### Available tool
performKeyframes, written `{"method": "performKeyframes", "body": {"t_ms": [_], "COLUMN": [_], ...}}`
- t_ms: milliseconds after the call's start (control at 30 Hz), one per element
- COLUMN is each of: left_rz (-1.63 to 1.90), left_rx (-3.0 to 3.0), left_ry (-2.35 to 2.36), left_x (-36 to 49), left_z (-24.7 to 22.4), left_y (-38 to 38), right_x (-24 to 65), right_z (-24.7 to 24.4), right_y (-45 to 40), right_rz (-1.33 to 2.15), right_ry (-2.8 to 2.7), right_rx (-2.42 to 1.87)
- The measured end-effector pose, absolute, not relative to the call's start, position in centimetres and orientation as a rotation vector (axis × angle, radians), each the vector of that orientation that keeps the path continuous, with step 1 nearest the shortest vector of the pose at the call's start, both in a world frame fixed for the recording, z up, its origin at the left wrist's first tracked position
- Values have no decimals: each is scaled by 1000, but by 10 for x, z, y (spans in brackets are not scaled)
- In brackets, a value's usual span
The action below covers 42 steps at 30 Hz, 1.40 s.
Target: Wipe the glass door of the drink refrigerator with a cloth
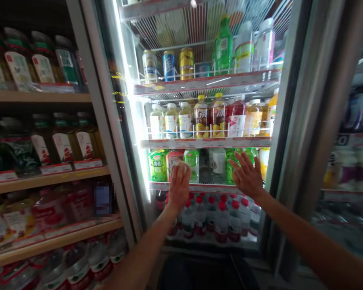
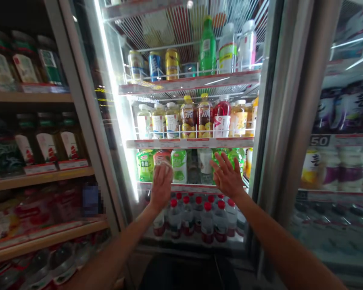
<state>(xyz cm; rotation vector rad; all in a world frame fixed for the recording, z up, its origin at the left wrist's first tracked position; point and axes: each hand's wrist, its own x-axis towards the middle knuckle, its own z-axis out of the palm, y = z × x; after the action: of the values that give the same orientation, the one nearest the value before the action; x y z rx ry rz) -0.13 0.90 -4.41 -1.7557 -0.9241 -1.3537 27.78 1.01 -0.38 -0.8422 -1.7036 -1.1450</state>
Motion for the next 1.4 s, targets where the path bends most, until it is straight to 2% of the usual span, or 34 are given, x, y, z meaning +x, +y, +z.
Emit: {"method": "performKeyframes", "body": {"t_ms": [100,267,333,600,800,1067,1267,1333,1400], "left_rz": [-1168,-1694,-1767,-1110,-1661,-1168,-1736,-1689,-1495], "left_rx": [-1888,-1365,-1245,-1890,-1295,-1861,-1273,-1344,-1555], "left_ry": [-757,-1201,-1270,-677,-1188,-723,-1224,-1186,-1007], "left_x": [-5,-63,-67,-16,-72,-22,-76,-67,-44], "left_z": [-42,-5,4,-17,13,14,51,52,45], "left_y": [11,23,24,15,24,20,31,30,27], "right_x": [278,277,277,278,277,278,278,278,278], "right_z": [-3,-4,-4,-3,-3,-4,-5,-5,-5], "right_y": [9,9,10,10,9,10,11,11,11], "right_rz": [-1159,-1143,-1137,-1160,-1133,-1133,-1134,-1131,-1126], "right_ry": [-1701,-1706,-1702,-1699,-1701,-1713,-1702,-1701,-1702], "right_rx": [-859,-886,-885,-835,-846,-846,-864,-861,-851]}}
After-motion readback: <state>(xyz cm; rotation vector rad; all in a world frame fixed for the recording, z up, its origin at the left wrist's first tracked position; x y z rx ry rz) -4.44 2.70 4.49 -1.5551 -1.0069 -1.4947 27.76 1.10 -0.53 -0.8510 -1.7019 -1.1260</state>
